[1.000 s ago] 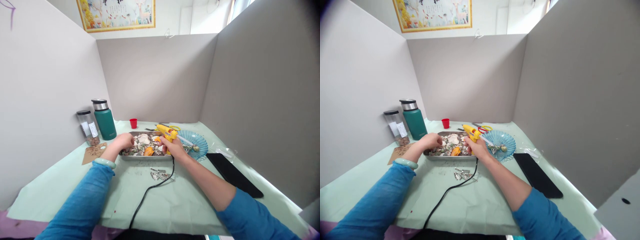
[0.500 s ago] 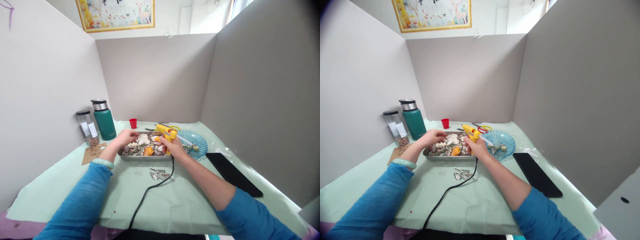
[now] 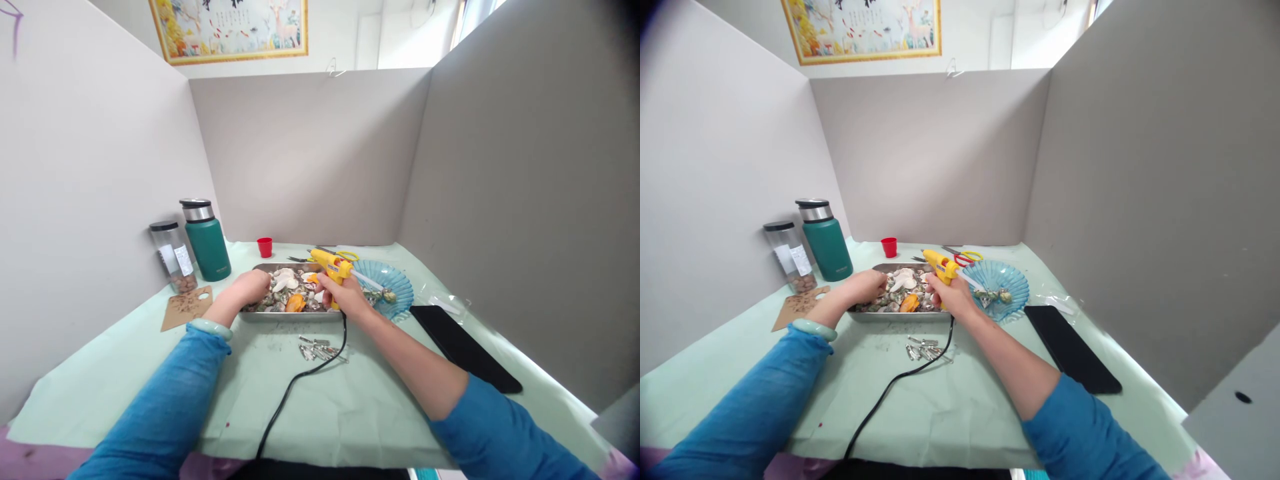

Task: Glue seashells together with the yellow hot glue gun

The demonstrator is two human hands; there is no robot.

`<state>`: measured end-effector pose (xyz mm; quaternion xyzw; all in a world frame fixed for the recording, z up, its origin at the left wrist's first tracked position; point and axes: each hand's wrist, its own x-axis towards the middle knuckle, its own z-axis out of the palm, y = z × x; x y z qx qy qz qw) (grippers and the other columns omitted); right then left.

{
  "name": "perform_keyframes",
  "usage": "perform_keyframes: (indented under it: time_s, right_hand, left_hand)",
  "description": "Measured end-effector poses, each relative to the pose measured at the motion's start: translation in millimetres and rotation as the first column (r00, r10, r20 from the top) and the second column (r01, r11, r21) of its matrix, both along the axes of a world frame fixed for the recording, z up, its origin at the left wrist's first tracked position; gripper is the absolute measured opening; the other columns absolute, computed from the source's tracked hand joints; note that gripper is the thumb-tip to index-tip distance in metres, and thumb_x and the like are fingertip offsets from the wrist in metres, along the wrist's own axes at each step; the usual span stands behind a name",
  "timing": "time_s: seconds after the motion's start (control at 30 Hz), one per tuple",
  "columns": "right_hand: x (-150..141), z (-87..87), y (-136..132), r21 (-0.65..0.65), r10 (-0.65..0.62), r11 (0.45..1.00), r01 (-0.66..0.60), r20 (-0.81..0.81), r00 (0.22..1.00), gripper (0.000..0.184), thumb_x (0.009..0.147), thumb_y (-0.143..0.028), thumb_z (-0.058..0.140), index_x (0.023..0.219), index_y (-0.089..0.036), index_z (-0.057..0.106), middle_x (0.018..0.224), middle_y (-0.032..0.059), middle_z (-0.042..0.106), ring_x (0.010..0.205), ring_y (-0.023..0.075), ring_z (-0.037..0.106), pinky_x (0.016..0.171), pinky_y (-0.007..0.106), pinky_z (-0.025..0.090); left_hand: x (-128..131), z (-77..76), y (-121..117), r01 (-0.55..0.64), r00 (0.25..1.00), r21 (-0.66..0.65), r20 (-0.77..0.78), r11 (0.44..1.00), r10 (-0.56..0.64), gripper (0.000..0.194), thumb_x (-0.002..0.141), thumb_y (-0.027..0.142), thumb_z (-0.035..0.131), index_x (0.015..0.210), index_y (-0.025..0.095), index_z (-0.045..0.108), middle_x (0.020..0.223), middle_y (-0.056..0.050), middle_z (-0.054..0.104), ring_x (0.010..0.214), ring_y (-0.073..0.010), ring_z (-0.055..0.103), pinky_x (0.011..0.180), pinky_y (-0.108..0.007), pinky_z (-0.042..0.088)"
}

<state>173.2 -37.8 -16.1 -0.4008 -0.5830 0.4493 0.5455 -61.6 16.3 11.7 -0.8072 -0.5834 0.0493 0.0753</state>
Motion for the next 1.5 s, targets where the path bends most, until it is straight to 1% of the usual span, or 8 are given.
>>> perform_keyframes:
  time_s: [0.17, 0.37, 0.47, 0.73, 1.13, 1.3, 1.4, 1.5]
  right_hand:
    - [0, 1.5, -2, 0.005, -0.004, 1.0, 0.004, -0.003, 1.0, 0.028, 0.077, -0.044, 0.065, 0.08, -0.017, 0.058, 0.064, -0.0001, 0.064, 0.038, 0.0069, 0.049, 0.038, 0.019, 0.042]
    - [0, 2.6, -2, 0.002, -0.011, 1.0, 0.011, 0.005, 1.0, 0.027, 0.077, -0.044, 0.064, 0.081, -0.018, 0.057, 0.064, -0.0012, 0.064, 0.038, 0.0078, 0.05, 0.038, 0.021, 0.042]
    - [0, 2.7, -2, 0.003, -0.006, 1.0, 0.006, 0.008, 1.0, 0.027, 0.077, -0.044, 0.064, 0.081, -0.018, 0.057, 0.064, -0.0013, 0.064, 0.038, 0.008, 0.05, 0.038, 0.021, 0.042]
    - [0, 2.4, -2, 0.006, -0.003, 1.0, 0.003, 0.013, 1.0, 0.027, 0.078, -0.045, 0.064, 0.08, -0.019, 0.058, 0.065, -0.0005, 0.064, 0.038, 0.0084, 0.05, 0.039, 0.022, 0.041]
    - [0, 2.2, -1, -0.006, 0.003, 1.0, -0.003, 0.019, 1.0, 0.022, 0.079, -0.039, 0.063, 0.082, -0.018, 0.057, 0.066, -0.0009, 0.064, 0.039, 0.0077, 0.05, 0.038, 0.02, 0.04]
    - [0, 3.0, -2, -0.01, -0.002, 1.0, 0.002, 0.006, 1.0, 0.022, 0.077, -0.037, 0.065, 0.082, -0.018, 0.057, 0.066, -0.0009, 0.064, 0.04, 0.0074, 0.051, 0.04, 0.02, 0.042]
    - [0, 3.8, -3, 0.001, 0.011, 1.0, -0.011, 0.005, 1.0, 0.022, 0.077, -0.038, 0.064, 0.081, -0.017, 0.056, 0.067, -0.0005, 0.064, 0.04, 0.0071, 0.05, 0.04, 0.019, 0.042]
    - [0, 4.2, -4, -0.007, 0.012, 1.0, -0.012, 0.013, 1.0, 0.022, 0.078, -0.038, 0.064, 0.08, -0.017, 0.056, 0.067, -0.0004, 0.064, 0.04, 0.0067, 0.05, 0.04, 0.019, 0.042]
  left_hand:
    - [7, 0.7, -5, 0.03, 1.0, 0.063, 0.007, 0.998, -0.03, 0.021, 0.075, 0.018, 0.049, 0.086, 0.015, 0.067, 0.09, -0.015, 0.069, 0.084, -0.025, 0.064, 0.069, -0.03, 0.045]
    - [26, 5.2, -15, 0.113, 0.947, 0.137, 0.285, 0.984, -0.148, 0.013, 0.07, 0.018, 0.052, 0.08, 0.019, 0.06, 0.077, -0.005, 0.066, 0.074, -0.0194, 0.061, 0.065, -0.028, 0.043]
    - [29, 6.0, -16, 0.156, 0.836, 0.068, 0.522, 0.985, -0.169, 0.012, 0.068, 0.016, 0.053, 0.078, 0.019, 0.056, 0.074, -0.002, 0.065, 0.068, -0.0168, 0.06, 0.063, -0.027, 0.045]
    - [25, 10.6, -21, 0.345, 0.322, -0.357, 0.914, 0.868, 0.248, 0.019, 0.071, 0.02, 0.066, 0.085, 0.015, 0.056, 0.07, 0.0, 0.063, 0.059, -0.0124, 0.062, 0.062, -0.029, 0.051]
    - [26, 1.7, -17, 0.549, 0.091, -0.345, 0.93, 0.762, 0.355, 0.03, 0.067, 0.024, 0.077, 0.088, 0.013, 0.058, 0.078, -0.002, 0.063, 0.061, -0.0105, 0.062, 0.062, -0.026, 0.051]
    - [31, -1.8, -15, 0.418, 0.227, -0.336, 0.938, 0.844, 0.261, 0.019, 0.071, 0.02, 0.068, 0.087, 0.014, 0.058, 0.068, -0.002, 0.063, 0.056, -0.0126, 0.061, 0.058, -0.026, 0.051]
    - [32, -3.5, -13, 0.198, 0.529, -0.186, 0.847, 0.962, 0.055, 0.021, 0.075, 0.015, 0.056, 0.094, 0.016, 0.064, 0.067, -0.002, 0.064, 0.055, -0.0135, 0.06, 0.057, -0.026, 0.049]
    - [32, -3.6, -12, 0.084, 0.815, 0.08, 0.568, 0.993, -0.115, 0.031, 0.074, 0.011, 0.051, 0.095, 0.02, 0.071, 0.088, -0.006, 0.07, 0.076, -0.0171, 0.064, 0.071, -0.026, 0.049]
